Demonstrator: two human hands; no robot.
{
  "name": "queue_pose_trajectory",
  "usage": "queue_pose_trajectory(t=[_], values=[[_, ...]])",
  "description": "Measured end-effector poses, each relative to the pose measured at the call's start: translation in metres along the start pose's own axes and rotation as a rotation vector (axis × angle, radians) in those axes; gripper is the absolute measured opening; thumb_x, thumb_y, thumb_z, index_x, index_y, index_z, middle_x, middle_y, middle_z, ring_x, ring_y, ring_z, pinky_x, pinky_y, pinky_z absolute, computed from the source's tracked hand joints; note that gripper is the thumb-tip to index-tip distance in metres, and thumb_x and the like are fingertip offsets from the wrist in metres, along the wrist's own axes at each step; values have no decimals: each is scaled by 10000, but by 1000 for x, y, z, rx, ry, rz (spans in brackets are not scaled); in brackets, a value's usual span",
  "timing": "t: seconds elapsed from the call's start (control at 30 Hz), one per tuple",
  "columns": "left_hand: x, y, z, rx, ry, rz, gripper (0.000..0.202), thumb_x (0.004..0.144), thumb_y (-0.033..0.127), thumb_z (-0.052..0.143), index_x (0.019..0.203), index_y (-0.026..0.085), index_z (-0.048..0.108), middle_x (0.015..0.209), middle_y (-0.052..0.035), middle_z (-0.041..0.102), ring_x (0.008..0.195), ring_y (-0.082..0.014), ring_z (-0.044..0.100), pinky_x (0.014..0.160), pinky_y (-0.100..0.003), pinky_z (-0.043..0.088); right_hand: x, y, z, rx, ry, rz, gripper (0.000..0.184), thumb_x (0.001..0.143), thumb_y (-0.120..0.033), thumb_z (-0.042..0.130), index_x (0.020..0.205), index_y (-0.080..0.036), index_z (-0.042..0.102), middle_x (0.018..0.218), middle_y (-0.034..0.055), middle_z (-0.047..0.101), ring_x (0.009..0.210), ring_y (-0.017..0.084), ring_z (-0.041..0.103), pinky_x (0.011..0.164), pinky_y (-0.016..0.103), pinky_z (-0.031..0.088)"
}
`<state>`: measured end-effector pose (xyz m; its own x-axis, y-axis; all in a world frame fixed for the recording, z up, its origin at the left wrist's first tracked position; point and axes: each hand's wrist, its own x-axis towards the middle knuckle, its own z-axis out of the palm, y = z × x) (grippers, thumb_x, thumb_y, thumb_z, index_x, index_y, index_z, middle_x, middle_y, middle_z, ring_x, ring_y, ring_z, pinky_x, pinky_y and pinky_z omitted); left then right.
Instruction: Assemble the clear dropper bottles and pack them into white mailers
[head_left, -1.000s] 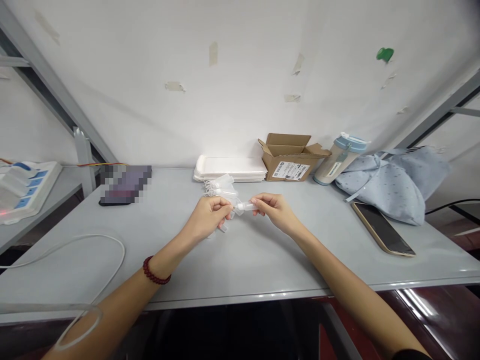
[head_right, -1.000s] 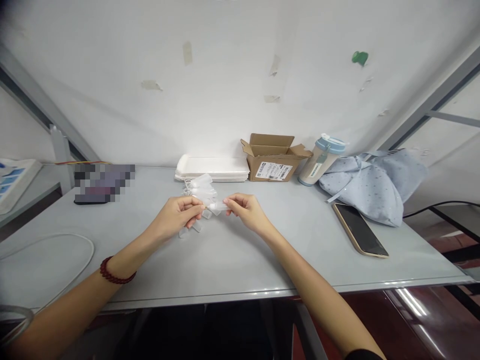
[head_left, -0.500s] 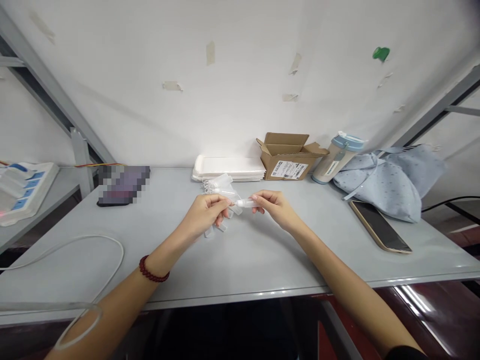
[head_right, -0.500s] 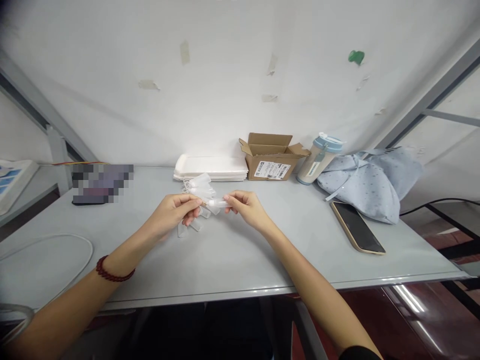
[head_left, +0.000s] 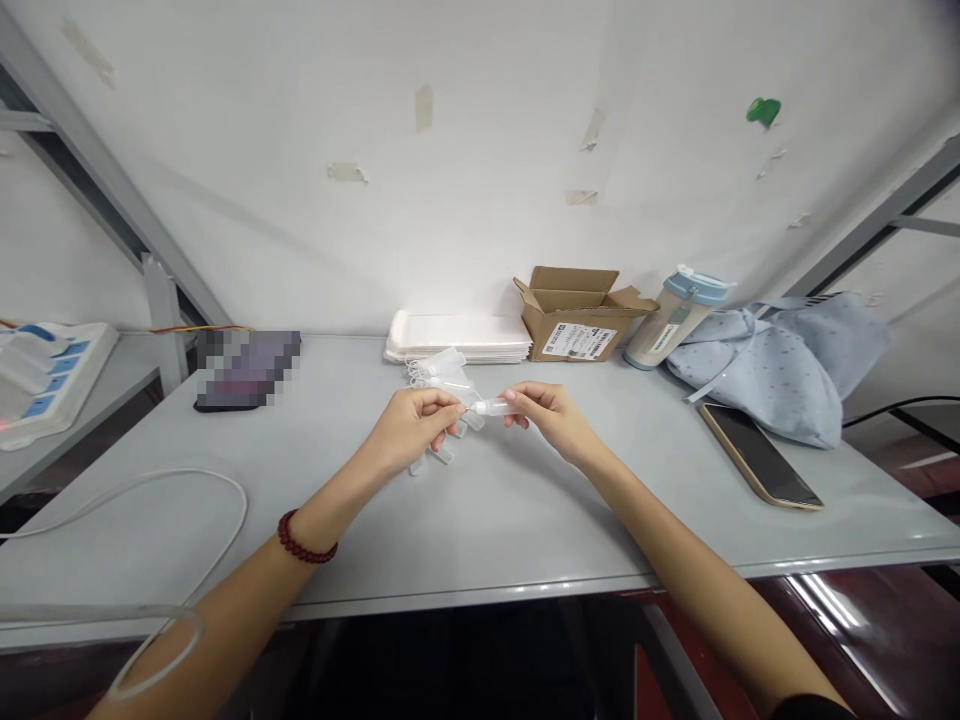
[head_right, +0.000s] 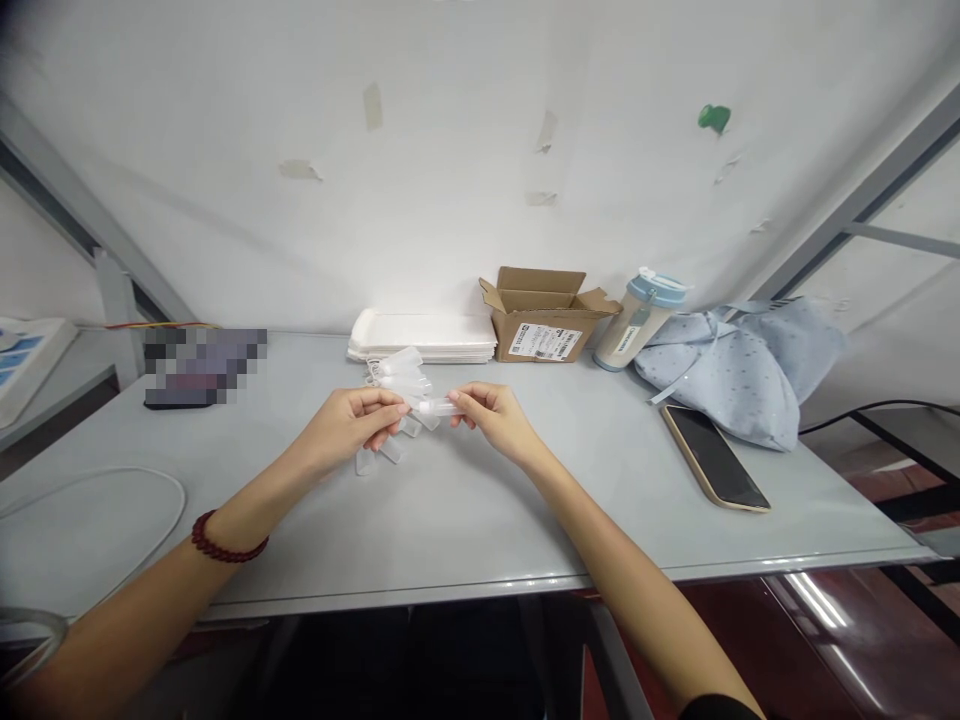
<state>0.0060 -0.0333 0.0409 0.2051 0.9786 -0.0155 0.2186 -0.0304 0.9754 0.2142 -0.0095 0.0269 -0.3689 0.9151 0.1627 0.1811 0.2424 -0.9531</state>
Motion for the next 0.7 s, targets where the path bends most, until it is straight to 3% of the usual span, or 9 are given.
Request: queue_pose_trajectory(t=[0.7], values=[[-3,3,3,62,-9,53,205,763,312,587,637,152,566,511,42,507,403,-56,422,424,-199,400,-4,1,8,3,29,33,341,843,-474,549,781,-152,642,614,19,591,567,112,398,543,256,326]])
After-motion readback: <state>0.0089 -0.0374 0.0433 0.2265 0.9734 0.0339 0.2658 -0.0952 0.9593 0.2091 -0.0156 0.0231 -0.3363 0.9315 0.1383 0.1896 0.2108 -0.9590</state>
